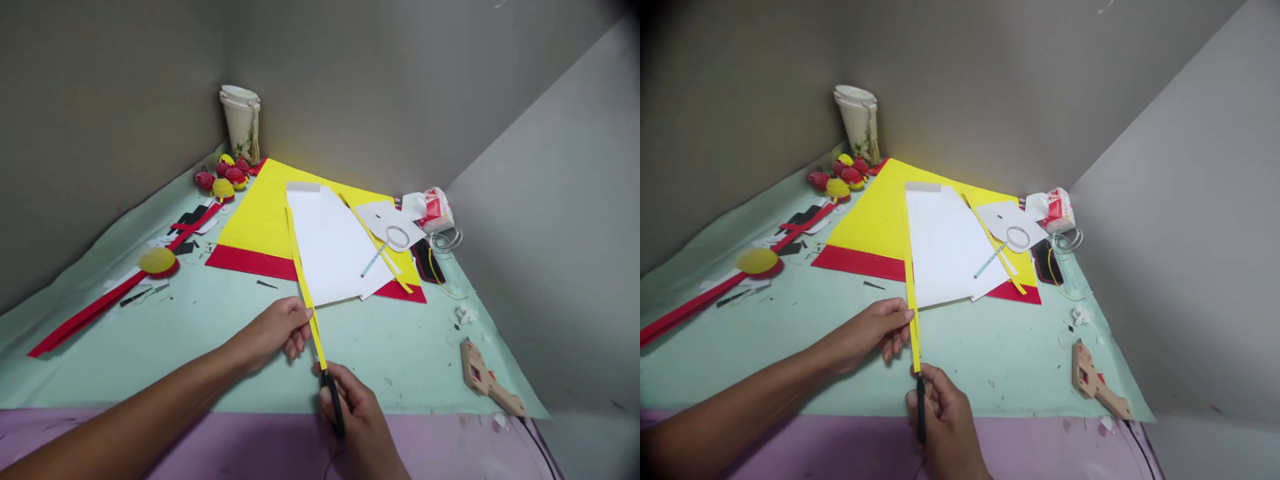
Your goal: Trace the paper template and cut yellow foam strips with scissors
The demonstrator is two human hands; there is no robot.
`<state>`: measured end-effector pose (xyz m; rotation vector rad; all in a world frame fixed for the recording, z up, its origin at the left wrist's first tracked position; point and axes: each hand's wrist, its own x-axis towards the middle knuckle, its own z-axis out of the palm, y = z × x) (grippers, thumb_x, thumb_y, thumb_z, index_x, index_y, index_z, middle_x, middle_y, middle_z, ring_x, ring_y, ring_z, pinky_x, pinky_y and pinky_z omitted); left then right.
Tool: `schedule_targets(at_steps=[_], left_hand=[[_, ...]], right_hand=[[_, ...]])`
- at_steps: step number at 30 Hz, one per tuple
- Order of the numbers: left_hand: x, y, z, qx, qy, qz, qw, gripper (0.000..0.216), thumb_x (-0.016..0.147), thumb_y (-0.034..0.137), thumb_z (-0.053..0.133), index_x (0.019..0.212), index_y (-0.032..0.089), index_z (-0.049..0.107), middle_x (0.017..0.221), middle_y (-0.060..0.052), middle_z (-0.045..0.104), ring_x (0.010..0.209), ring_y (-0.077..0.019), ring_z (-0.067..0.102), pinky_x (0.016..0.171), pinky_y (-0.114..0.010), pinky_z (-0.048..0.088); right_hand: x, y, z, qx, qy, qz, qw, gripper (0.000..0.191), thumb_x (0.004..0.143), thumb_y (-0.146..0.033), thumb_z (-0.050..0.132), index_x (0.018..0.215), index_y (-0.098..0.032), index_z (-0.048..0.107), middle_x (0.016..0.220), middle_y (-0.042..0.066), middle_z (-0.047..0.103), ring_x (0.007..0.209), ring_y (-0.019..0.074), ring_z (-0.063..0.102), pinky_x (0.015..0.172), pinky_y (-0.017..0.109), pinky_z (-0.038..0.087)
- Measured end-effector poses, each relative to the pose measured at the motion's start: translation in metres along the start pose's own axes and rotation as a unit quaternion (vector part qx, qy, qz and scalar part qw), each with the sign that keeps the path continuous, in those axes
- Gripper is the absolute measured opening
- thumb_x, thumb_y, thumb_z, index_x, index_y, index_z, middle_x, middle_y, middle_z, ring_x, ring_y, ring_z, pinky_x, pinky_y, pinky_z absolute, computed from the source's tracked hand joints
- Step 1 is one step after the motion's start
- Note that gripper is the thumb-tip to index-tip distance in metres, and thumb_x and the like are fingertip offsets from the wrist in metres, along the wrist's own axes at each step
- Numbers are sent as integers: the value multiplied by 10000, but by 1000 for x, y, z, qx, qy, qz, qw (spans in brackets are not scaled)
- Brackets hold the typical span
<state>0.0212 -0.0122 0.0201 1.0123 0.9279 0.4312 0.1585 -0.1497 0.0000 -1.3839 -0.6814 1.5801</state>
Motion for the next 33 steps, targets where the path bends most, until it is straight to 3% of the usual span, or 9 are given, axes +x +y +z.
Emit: schedule_targets(at_steps=[7,20,33], left_hand=[[2,0,-1,-10,19,7,1000,224,874,324,523,715,175,475,565,30,570,418,-75,500,363,-177,391],[0,2,4,4,17,11,1000,233,868,346,524,713,183,464,555,32,561,424,-89,511,370,-195,407],[0,1,4,-1,14,17,1000,237,879,332,510,703,180,464,543,31,558,419,-87,509,374,-193,399]], right_hand=[[-1,-1,3,23,2,14,1000,494,684,-506,770,1035,-180,647,547,-105,335,456,53,242,395,182,223],[-1,-2,3,2,-7,-8,1000,463,758,-483,720,1088,-168,641,598,-82,374,501,64,258,437,201,222],[-2,-2,0,-7,-14,-6,1000,505,758,-532,708,1107,-174,638,572,-97,316,486,66,252,427,200,223]])
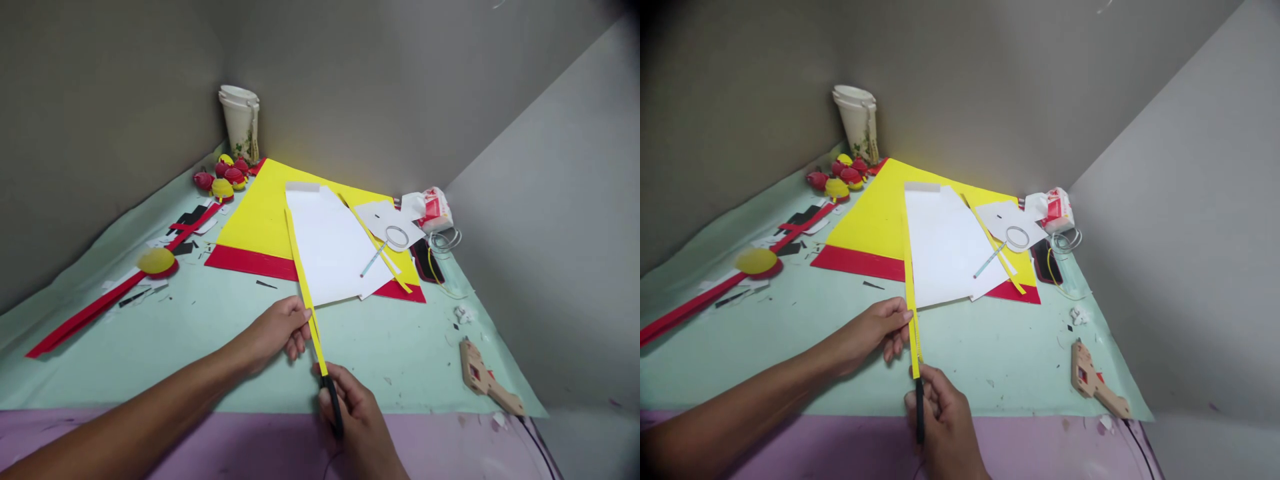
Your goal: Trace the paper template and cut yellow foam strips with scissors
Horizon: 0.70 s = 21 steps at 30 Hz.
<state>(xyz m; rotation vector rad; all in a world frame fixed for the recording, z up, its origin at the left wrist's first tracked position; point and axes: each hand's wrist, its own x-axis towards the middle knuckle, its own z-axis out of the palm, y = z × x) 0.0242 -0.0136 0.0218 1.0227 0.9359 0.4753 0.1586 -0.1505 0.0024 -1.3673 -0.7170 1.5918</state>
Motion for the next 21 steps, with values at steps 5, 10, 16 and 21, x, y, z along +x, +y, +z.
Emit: schedule_targets(at_steps=[5,10,16,21], left_hand=[[-2,3,1,7,-1,-4,1000,238,881,328,507,701,178,470,539,27,562,412,-82,496,378,-191,390],[-1,1,-1,-4,10,-2,1000,245,868,354,525,708,175,479,562,29,560,420,-79,495,369,-191,386],[1,-2,-2,-8,9,12,1000,243,848,370,553,716,182,475,577,32,568,420,-82,502,360,-192,385],[0,-1,0,6,9,16,1000,233,859,351,533,709,185,465,561,37,556,416,-84,502,364,-192,389]], right_hand=[[0,-5,1,-8,10,10,1000,545,721,-570,719,1082,-171,636,556,-100,334,456,61,254,403,196,237],[-1,-3,0,7,4,10,1000,546,711,-571,727,1075,-174,635,558,-99,353,450,56,260,401,191,244],[-1,-2,3,20,4,11,1000,527,707,-541,744,1069,-175,635,558,-103,357,443,49,255,386,179,247],[1,0,3,29,13,9,999,490,713,-501,749,1065,-178,640,550,-101,357,442,51,258,384,177,254]])
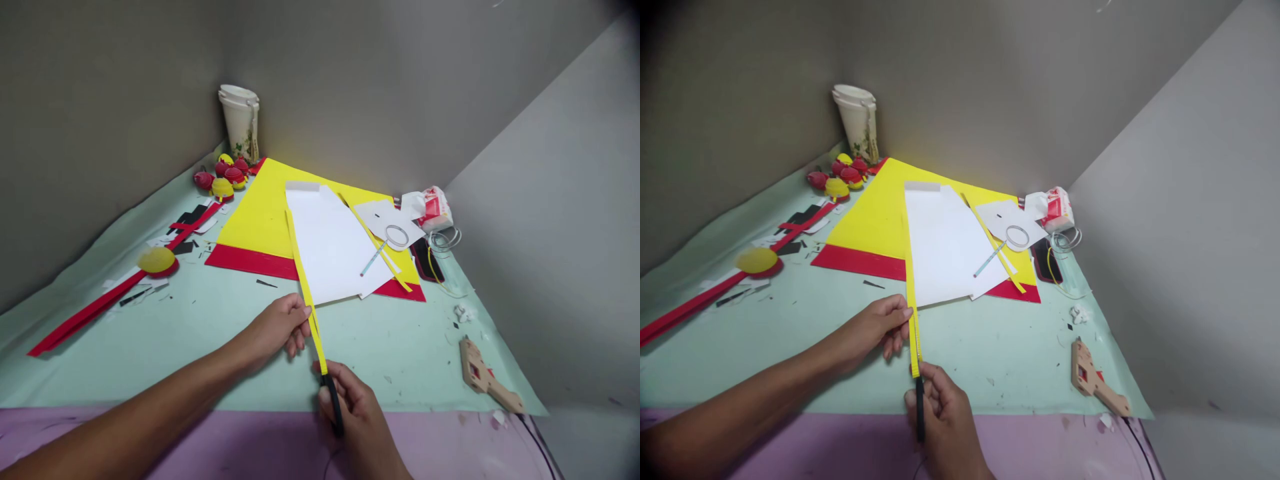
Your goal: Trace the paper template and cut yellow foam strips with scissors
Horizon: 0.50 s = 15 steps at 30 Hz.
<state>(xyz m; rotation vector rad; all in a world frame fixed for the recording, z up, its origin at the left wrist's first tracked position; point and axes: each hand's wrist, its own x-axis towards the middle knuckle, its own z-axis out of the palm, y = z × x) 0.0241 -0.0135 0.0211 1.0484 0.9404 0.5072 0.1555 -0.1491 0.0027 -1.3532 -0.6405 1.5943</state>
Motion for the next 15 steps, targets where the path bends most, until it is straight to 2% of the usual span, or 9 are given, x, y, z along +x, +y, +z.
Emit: schedule_targets(at_steps=[7,15], left_hand=[[-1,1,1,-5,0,2,1000,242,845,361,552,704,186,463,550,39,556,409,-83,499,365,-189,380],[-1,2,2,-7,1,-11,1000,204,886,276,482,708,178,460,554,35,557,415,-78,508,367,-182,384]], right_hand=[[0,1,-2,-2,-2,-5,1000,487,725,-498,741,1076,-177,639,575,-93,374,470,55,255,405,181,239],[-2,1,-2,-28,-1,-20,999,452,767,-494,701,1093,-187,642,568,-92,334,473,66,262,411,194,239]])
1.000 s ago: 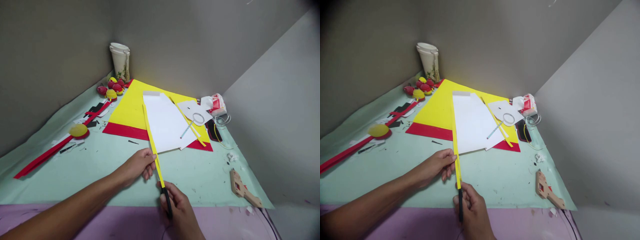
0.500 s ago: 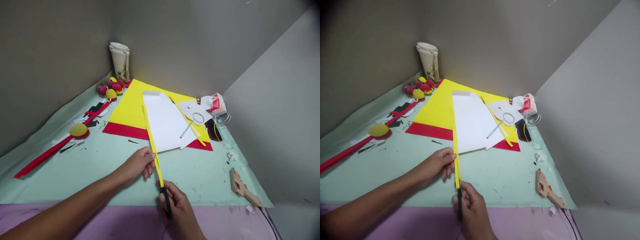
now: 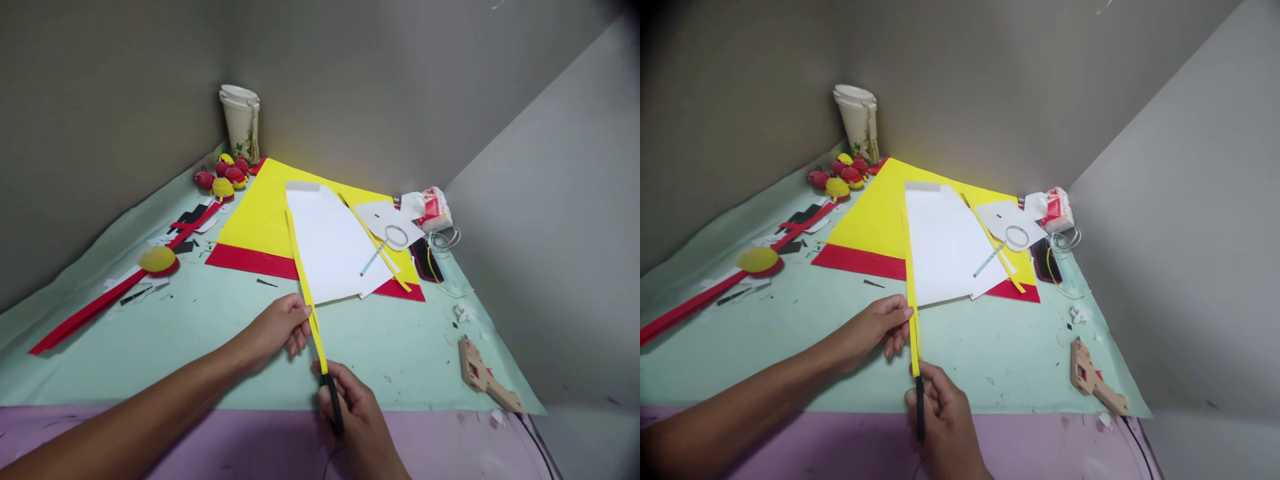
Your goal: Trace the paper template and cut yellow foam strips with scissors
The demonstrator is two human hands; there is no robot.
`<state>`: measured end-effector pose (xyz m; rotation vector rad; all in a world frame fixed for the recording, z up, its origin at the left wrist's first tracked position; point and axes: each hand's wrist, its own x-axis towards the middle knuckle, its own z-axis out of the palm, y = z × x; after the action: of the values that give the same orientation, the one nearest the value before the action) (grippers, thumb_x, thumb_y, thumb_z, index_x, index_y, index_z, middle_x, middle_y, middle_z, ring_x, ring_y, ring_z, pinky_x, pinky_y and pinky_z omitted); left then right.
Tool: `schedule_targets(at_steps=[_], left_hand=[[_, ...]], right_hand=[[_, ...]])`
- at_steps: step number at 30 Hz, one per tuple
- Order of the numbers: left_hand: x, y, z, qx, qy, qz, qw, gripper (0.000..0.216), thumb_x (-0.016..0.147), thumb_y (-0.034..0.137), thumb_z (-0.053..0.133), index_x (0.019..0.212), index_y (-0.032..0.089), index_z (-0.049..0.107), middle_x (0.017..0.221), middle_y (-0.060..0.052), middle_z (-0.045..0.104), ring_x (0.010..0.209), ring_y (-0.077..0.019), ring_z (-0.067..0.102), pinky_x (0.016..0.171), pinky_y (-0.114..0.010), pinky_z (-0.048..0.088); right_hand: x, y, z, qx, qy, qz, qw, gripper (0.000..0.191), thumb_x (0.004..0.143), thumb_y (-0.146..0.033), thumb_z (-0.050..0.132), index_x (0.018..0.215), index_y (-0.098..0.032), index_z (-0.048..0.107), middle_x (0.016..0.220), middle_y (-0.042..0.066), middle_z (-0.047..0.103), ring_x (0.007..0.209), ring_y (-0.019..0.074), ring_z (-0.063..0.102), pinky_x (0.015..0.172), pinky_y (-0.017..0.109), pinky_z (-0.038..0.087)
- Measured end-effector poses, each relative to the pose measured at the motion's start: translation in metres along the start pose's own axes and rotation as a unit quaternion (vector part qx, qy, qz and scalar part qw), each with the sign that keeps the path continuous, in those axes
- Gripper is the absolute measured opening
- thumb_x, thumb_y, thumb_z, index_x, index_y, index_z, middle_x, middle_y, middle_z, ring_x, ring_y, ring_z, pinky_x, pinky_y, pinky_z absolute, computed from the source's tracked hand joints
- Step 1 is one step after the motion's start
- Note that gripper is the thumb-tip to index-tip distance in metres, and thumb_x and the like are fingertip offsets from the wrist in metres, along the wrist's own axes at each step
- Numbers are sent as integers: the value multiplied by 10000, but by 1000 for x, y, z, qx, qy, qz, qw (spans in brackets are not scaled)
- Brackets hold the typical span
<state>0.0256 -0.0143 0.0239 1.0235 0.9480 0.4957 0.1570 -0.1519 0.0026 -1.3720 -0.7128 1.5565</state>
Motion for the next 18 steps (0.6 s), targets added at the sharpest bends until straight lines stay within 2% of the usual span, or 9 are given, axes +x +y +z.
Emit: schedule_targets(at_steps=[18], left_hand=[[-1,-2,2,0,-14,-5,1000,214,900,264,469,703,185,441,500,51,544,369,-70,472,355,-180,367]], right_hand=[[3,-4,2,-4,7,17,1000,478,737,-488,738,1075,-167,634,573,-97,369,470,53,279,399,173,254]])
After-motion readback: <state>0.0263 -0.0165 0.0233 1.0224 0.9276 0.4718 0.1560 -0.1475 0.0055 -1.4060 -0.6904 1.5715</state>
